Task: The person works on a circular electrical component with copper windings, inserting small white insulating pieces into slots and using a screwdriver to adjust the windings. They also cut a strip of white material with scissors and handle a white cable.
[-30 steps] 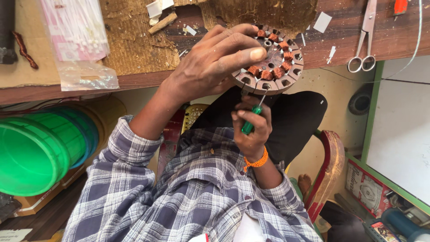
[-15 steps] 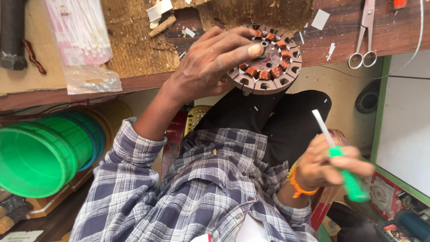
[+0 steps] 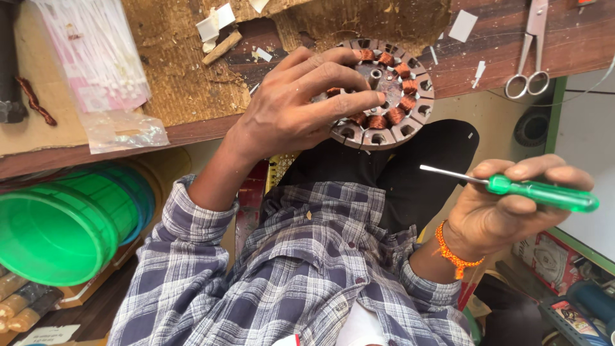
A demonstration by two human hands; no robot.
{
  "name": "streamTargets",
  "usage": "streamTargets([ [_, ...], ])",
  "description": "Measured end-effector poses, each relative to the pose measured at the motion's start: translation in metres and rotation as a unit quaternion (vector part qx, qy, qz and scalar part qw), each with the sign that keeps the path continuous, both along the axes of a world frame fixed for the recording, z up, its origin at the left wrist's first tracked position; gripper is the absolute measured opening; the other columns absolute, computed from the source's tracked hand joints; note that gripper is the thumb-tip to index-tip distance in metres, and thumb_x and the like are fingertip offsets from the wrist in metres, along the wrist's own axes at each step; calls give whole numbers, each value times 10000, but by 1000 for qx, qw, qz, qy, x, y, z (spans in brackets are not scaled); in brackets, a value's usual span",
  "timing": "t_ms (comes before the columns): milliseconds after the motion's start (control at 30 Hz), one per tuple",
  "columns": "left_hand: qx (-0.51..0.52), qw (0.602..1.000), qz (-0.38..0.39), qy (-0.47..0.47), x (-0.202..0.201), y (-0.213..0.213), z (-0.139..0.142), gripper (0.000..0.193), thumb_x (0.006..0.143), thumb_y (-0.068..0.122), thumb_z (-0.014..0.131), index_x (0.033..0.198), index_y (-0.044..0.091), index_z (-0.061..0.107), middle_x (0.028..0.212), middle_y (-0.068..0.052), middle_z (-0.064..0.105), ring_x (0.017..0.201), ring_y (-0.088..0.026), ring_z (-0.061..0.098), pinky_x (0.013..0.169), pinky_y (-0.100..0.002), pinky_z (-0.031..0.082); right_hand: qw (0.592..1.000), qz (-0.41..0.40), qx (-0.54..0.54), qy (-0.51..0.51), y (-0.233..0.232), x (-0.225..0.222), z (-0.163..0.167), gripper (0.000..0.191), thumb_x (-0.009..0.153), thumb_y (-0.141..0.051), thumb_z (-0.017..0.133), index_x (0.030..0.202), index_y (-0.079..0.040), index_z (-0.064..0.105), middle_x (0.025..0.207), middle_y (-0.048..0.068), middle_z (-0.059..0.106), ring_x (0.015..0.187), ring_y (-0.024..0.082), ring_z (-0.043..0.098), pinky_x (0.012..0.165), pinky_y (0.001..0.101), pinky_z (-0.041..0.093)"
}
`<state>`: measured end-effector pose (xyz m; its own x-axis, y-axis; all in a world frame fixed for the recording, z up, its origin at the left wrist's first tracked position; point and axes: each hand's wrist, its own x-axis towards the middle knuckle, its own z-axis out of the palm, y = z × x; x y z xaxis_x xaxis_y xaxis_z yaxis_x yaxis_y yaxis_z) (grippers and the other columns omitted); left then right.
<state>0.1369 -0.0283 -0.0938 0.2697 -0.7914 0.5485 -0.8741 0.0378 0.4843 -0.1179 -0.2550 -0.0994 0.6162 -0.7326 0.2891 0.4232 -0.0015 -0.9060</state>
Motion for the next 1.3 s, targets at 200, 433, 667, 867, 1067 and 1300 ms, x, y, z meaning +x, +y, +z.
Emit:
streamTargets([
  [200, -11, 1000, -3, 20, 2, -2, -1, 608, 1015, 120, 806, 1534, 283, 535, 1306, 37, 675, 1356, -217, 606, 924, -384, 512, 997, 48, 57, 33, -14, -10, -5, 532, 1074, -160, 825, 1414, -123, 418, 1056, 69, 611, 968, 266, 770, 783, 322, 660],
  [433, -20, 999, 2, 26, 3, -4, -5, 647, 1033, 132, 776, 1572, 316, 470, 1319, 32, 679, 1360, -207, 610, 937, -363, 524, 997, -36, -8, 62, -2, 3, 4, 611, 1089, -328, 775, 1497, -134, 364, 997, 70, 639, 821, 197, 710, 716, 357, 646],
  [667, 2, 1000, -12, 20, 6, -3, 1, 486, 953, 358, 840, 1395, 259, 665, 1265, 29, 674, 1325, -225, 607, 949, -415, 526, 993, -100, -30, 49, 0, 11, 3, 678, 1035, -437, 726, 1491, -49, 408, 976, 77, 562, 632, 149, 553, 544, 231, 480],
  [867, 1, 1000, -13, 24, 9, -3, 7, 451, 940, 348, 854, 1350, 237, 703, 1255, 33, 668, 1327, -225, 606, 952, -413, 523, 998, -58, 8, 16, 2, 17, -2, 626, 1038, -321, 803, 1442, -73, 395, 1002, 109, 641, 723, 181, 656, 609, 261, 568],
  [1067, 0, 999, -15, 32, 10, -2, 10, 426, 941, 323, 851, 1332, 222, 716, 1263, 24, 667, 1336, -230, 599, 958, -416, 520, 998, -44, -21, 33, 11, 26, 7, 630, 1021, -158, 868, 1433, -96, 395, 1025, 122, 680, 804, 242, 731, 680, 311, 624],
  [1300, 7, 999, -20, 42, 11, -1, 12, 404, 952, 306, 857, 1323, 214, 724, 1270, 20, 668, 1336, -233, 600, 944, -411, 515, 994, -33, -66, 77, 20, 31, 14, 653, 1039, -48, 819, 1443, -134, 313, 1095, 152, 718, 939, 306, 786, 687, 304, 664],
])
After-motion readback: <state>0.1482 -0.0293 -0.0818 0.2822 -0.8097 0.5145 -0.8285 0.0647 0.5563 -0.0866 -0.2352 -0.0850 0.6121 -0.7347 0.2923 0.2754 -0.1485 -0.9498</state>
